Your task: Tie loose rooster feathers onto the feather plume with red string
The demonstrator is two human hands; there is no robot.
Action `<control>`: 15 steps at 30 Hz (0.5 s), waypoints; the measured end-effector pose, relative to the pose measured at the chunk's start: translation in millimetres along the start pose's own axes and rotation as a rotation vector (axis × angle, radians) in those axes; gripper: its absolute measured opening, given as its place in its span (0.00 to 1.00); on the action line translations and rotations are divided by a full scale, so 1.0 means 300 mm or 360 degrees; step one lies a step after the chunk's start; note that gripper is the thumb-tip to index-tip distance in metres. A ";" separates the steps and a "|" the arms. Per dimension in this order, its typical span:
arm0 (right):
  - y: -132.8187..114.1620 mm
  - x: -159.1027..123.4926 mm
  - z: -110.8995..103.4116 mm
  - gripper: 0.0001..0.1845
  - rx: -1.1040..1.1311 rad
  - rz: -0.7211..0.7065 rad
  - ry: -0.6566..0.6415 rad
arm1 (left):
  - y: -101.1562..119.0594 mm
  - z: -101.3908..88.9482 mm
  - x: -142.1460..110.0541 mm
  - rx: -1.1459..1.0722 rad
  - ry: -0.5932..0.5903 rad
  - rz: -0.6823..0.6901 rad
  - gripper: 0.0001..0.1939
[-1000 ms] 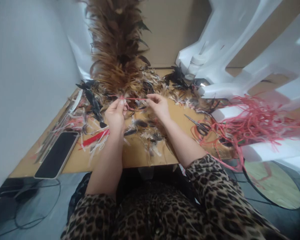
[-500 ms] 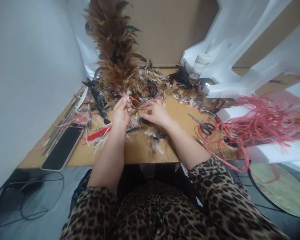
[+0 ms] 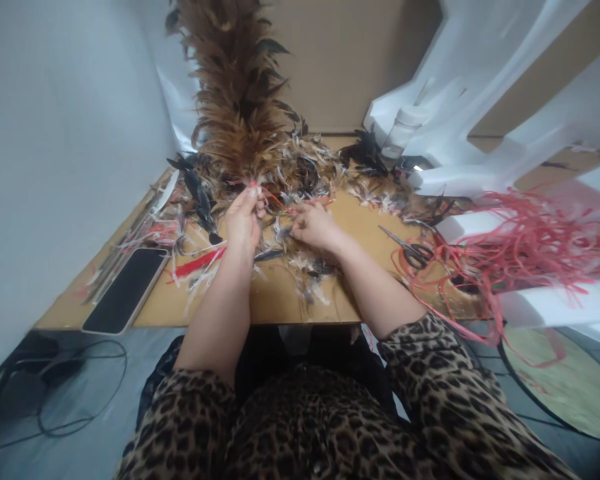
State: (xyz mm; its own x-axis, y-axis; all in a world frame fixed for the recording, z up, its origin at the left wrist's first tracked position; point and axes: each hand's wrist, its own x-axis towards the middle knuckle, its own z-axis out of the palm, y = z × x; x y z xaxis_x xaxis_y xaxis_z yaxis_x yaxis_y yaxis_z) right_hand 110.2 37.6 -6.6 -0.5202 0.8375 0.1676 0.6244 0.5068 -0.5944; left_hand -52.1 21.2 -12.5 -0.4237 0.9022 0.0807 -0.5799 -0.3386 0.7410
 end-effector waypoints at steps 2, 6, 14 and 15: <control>0.017 0.007 -0.031 0.06 0.0473 -0.0035 -0.0019 | -0.003 -0.001 0.001 -0.0001 0.0001 0.0014 0.09; 0.044 0.011 -0.093 0.07 0.1390 0.0004 -0.0206 | -0.012 0.008 -0.006 0.0025 -0.0025 0.0019 0.08; 0.015 0.007 -0.101 0.02 0.2249 0.0632 -0.0397 | -0.064 0.026 -0.033 0.0238 -0.0155 0.0115 0.10; 0.010 0.008 -0.099 0.01 0.2270 0.0680 -0.0390 | -0.072 0.026 -0.034 0.0260 -0.0176 0.0130 0.11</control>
State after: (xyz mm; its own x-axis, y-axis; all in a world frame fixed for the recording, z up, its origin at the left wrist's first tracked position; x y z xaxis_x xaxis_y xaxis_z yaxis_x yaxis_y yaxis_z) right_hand 128.1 47.4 15.4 -0.6224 0.7395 -0.2565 -0.2487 -0.4976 -0.8310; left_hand -29.8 21.3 -24.0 -0.3808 0.9002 0.2110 -0.4225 -0.3724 0.8263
